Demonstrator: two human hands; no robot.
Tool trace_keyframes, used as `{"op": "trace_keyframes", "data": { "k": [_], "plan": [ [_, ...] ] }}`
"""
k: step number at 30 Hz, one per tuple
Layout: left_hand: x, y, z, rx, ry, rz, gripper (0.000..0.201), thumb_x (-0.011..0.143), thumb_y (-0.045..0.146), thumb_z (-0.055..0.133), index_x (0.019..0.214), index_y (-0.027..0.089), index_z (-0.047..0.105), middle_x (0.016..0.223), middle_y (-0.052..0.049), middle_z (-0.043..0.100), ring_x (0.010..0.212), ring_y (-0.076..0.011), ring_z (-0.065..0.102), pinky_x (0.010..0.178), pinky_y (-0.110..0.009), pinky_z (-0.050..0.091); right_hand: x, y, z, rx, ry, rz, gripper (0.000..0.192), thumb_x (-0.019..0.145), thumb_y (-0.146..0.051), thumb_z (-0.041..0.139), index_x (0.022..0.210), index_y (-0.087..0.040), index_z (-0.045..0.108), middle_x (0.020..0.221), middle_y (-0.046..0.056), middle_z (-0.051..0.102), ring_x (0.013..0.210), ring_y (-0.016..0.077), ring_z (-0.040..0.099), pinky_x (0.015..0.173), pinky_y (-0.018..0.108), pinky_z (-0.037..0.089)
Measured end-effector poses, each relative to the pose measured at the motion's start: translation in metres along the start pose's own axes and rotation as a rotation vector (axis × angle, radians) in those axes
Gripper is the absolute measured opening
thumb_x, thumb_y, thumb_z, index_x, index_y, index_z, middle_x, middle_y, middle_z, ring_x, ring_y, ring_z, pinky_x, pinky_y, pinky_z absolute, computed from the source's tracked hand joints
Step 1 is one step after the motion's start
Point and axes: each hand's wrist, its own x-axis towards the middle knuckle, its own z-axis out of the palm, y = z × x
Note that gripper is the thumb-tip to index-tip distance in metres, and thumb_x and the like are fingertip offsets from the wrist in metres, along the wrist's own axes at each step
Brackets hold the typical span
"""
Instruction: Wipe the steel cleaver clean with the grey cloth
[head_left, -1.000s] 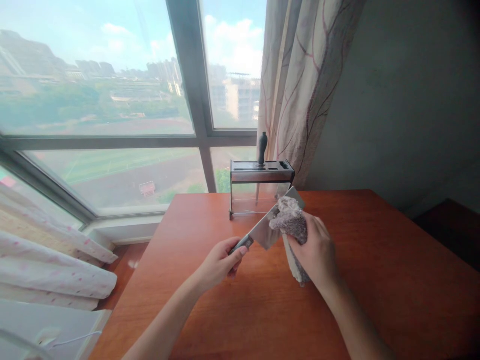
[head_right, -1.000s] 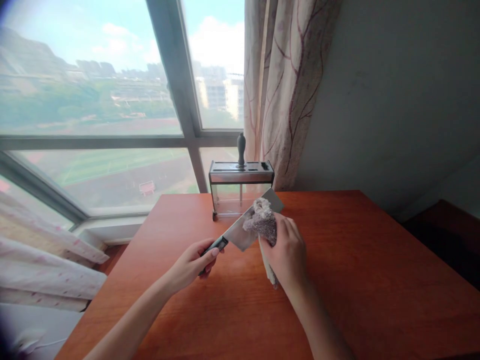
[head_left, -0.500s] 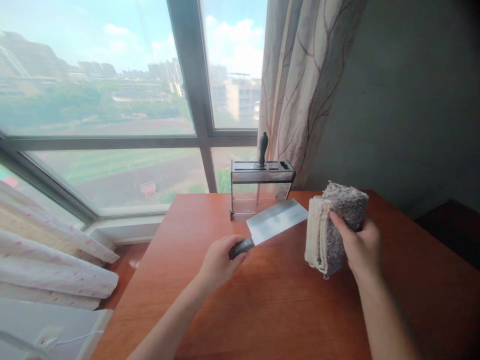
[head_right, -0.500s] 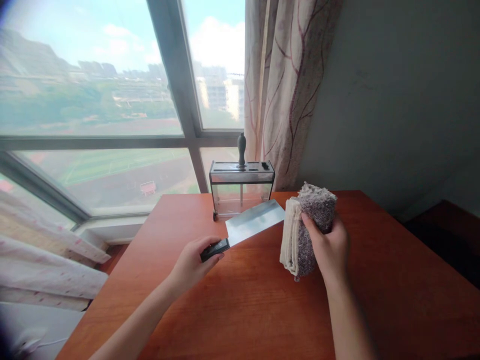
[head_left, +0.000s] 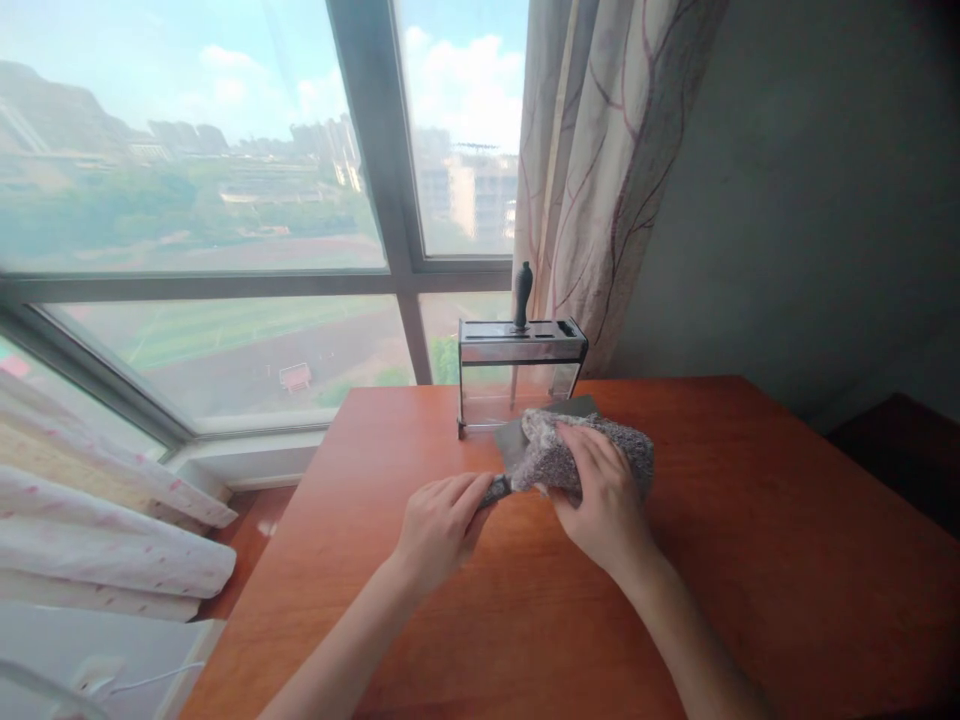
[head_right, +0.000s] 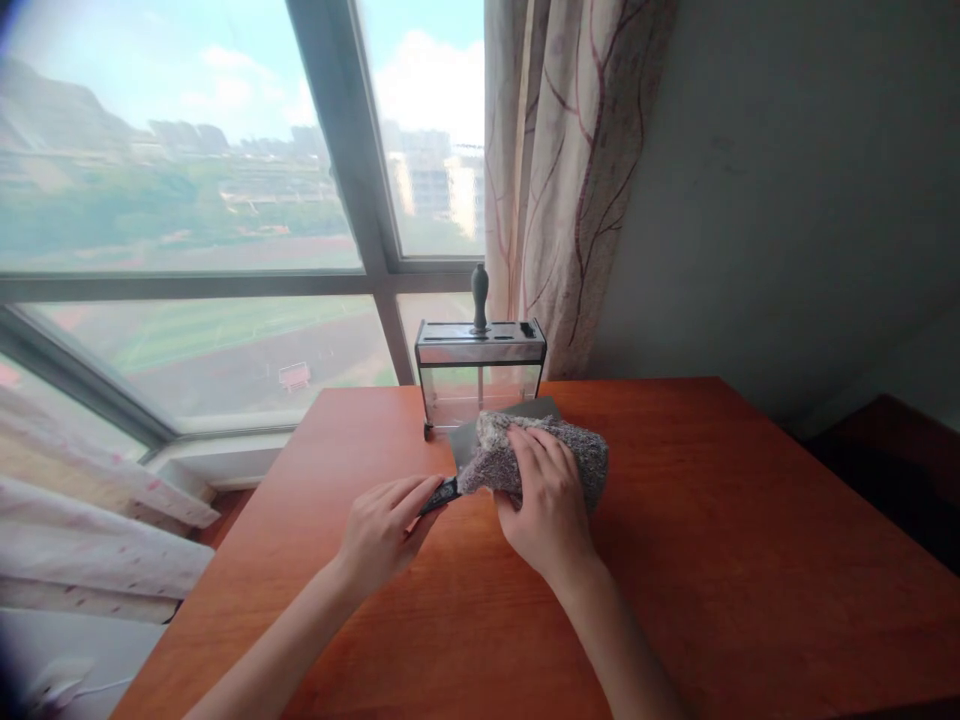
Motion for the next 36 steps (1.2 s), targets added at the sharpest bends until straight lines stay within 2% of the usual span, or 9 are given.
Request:
{"op": "trace_keyframes", "data": {
  "k": [5, 10, 15, 20, 23, 27, 30, 33, 36],
  "plan": [
    [0.001, -0.001, -0.001, -0.016, 0.004, 0.049, 0.023, 0.093, 0.025, 0.049, 0.112, 0.018, 0.057, 0.099, -0.007, 0.074, 0.079, -0.0212, 0.069, 0.068, -0.032, 0.052, -0.008, -0.023, -0.010, 0.178, -0.162, -0.176, 0.065, 0.067, -0.012, 0.062, 0.130, -0.018, 0.049, 0.132, 0.008, 0.058, 0.123, 0.0289, 0.047, 0.109, 0.047, 0.033],
    [0.000, -0.002, -0.002, -0.006, 0.030, 0.067, 0.026, 0.090, 0.023, 0.056, 0.116, 0.017, 0.056, 0.100, -0.006, 0.073, 0.081, -0.0202, 0.069, 0.071, -0.031, 0.051, -0.008, -0.011, -0.017, 0.123, -0.169, -0.239, 0.058, 0.065, -0.010, 0.059, 0.121, -0.021, 0.053, 0.132, 0.005, 0.060, 0.125, 0.0271, 0.048, 0.112, 0.048, 0.029],
    [0.000, -0.004, -0.005, 0.006, 0.050, 0.077, 0.028, 0.089, 0.021, 0.059, 0.117, 0.017, 0.056, 0.099, -0.006, 0.074, 0.081, -0.0191, 0.069, 0.070, -0.030, 0.051, -0.005, 0.014, -0.026, -0.021, -0.143, -0.151, 0.061, 0.067, -0.011, 0.057, 0.126, -0.021, 0.051, 0.140, 0.007, 0.054, 0.133, 0.0296, 0.041, 0.115, 0.055, 0.019],
    [0.003, 0.000, -0.010, 0.042, 0.052, 0.124, 0.027, 0.091, 0.022, 0.056, 0.117, 0.015, 0.055, 0.096, -0.006, 0.074, 0.079, -0.0188, 0.069, 0.067, -0.030, 0.051, -0.005, 0.030, -0.022, -0.052, -0.092, -0.040, 0.063, 0.069, -0.011, 0.055, 0.131, -0.019, 0.047, 0.143, 0.010, 0.051, 0.136, 0.0300, 0.038, 0.114, 0.059, 0.018],
    [0.007, 0.004, -0.011, 0.058, 0.043, 0.141, 0.026, 0.092, 0.022, 0.053, 0.117, 0.014, 0.055, 0.094, -0.007, 0.074, 0.078, -0.0186, 0.069, 0.067, -0.030, 0.052, -0.003, 0.019, -0.018, -0.025, -0.121, -0.048, 0.062, 0.067, -0.010, 0.053, 0.129, -0.018, 0.049, 0.143, 0.010, 0.051, 0.137, 0.0290, 0.038, 0.115, 0.057, 0.018],
    [0.008, 0.005, -0.010, 0.054, 0.039, 0.114, 0.020, 0.093, 0.023, 0.051, 0.110, 0.016, 0.057, 0.095, -0.007, 0.074, 0.078, -0.0193, 0.070, 0.069, -0.030, 0.052, -0.003, -0.013, -0.015, 0.051, -0.227, -0.168, 0.063, 0.064, -0.010, 0.052, 0.126, -0.019, 0.052, 0.143, 0.007, 0.051, 0.137, 0.0291, 0.038, 0.116, 0.058, 0.013],
    [0.007, 0.001, -0.010, 0.030, 0.067, 0.075, 0.016, 0.092, 0.023, 0.050, 0.104, 0.018, 0.059, 0.096, -0.008, 0.074, 0.080, -0.0206, 0.070, 0.070, -0.031, 0.052, -0.008, -0.030, -0.014, 0.095, -0.235, -0.244, 0.063, 0.064, -0.010, 0.052, 0.126, -0.018, 0.052, 0.142, 0.008, 0.052, 0.136, 0.0294, 0.040, 0.117, 0.058, 0.009],
    [0.006, -0.001, -0.012, -0.014, 0.108, 0.005, 0.017, 0.091, 0.024, 0.052, 0.106, 0.019, 0.059, 0.096, -0.007, 0.074, 0.080, -0.0208, 0.070, 0.069, -0.030, 0.052, -0.013, -0.030, -0.014, 0.095, -0.177, -0.306, 0.058, 0.067, -0.009, 0.051, 0.125, -0.018, 0.052, 0.139, 0.008, 0.055, 0.135, 0.0286, 0.041, 0.117, 0.058, 0.009],
    [0.007, 0.000, -0.013, -0.090, 0.126, -0.058, 0.022, 0.090, 0.025, 0.057, 0.111, 0.020, 0.058, 0.098, -0.006, 0.075, 0.082, -0.0195, 0.071, 0.070, -0.028, 0.052, -0.013, -0.016, -0.016, 0.042, -0.122, -0.339, 0.056, 0.070, -0.007, 0.050, 0.125, -0.018, 0.052, 0.139, 0.008, 0.056, 0.137, 0.0284, 0.039, 0.117, 0.059, 0.011]
  ]
}}
